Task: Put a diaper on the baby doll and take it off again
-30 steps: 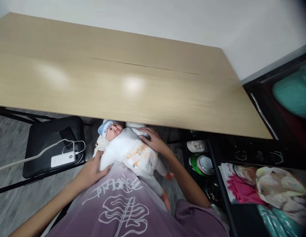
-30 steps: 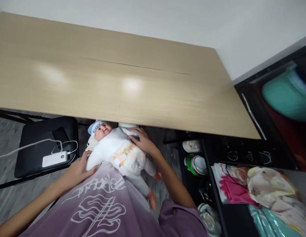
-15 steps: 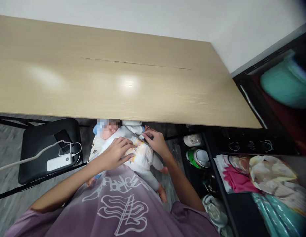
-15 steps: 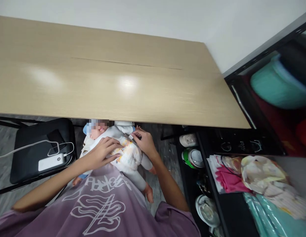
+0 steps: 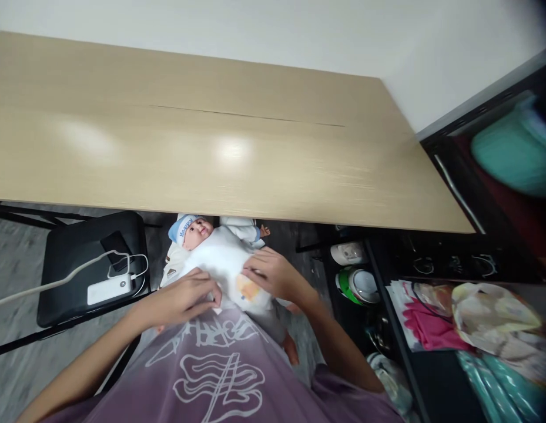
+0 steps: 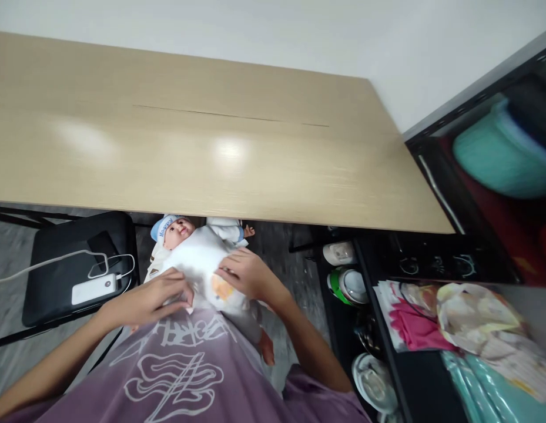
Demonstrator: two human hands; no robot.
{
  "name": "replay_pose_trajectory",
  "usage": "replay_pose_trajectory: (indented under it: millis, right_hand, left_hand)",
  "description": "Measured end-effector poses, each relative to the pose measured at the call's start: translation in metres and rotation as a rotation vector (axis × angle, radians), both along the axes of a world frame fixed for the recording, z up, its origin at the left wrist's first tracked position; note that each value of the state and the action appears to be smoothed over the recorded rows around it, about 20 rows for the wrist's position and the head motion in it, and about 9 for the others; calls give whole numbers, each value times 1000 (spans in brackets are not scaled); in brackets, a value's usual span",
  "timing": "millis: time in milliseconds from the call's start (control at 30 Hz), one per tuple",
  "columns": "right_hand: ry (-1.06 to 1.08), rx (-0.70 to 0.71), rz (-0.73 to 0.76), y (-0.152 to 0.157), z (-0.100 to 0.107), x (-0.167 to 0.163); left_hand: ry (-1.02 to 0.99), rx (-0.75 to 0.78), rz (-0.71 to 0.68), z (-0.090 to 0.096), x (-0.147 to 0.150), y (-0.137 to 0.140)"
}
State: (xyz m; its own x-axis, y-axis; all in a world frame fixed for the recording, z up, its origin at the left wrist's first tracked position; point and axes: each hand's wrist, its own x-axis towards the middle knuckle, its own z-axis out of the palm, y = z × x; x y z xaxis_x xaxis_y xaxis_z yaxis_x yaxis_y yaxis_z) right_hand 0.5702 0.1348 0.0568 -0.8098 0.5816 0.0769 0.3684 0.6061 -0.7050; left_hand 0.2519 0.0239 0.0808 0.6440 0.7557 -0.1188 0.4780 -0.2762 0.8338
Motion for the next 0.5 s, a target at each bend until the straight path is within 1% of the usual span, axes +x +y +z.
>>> replay_pose_trajectory:
  millis: [33,67,100,133,167,200,233,267,300,333,400,467,500]
  right_hand:
    - [-38,-68,-50,-3,3,16]
    - [-92,-166,-108,-7,5,32]
    - [-149,-293,-149,-11,6,47]
    - [-203,-419,-201,-15,6,59]
    - [-249,-509,-242,-20,4,66]
    - [-281,-550,-271,-25,1,69]
    - [-302,-541,-293,-30,-3,68]
    - [-320,-496,-308,-35,-7,64]
    - [-340,-434,-324,-39,-12,58]
    - [-366,-375,-343,-44,-18,52]
    - [-430,-315,-390,-52,-27,44]
    - [-462,-314,-434,-62,-35,46]
    - [-457,-327,-456,-67,-40,50]
  left_hand:
    - [-7,-10,-21,-1,-3,-6]
    - [-22,-12,-33,-2,-4,-9]
    - [-43,1,-36,-4,-1,-9]
    - [-60,26,-34,-6,5,-5]
    - [-66,62,-28,-9,15,4]
    - [-55,113,-19,-11,28,15]
    - [-21,167,-18,-14,44,30]
    - [36,216,-25,-17,62,48]
    - [117,264,-54,-21,83,66]
    - [215,296,-131,-26,103,84]
    - [411,245,-253,-36,140,115]
    - [489,198,-283,-46,164,133]
    - [505,183,-273,-50,170,137]
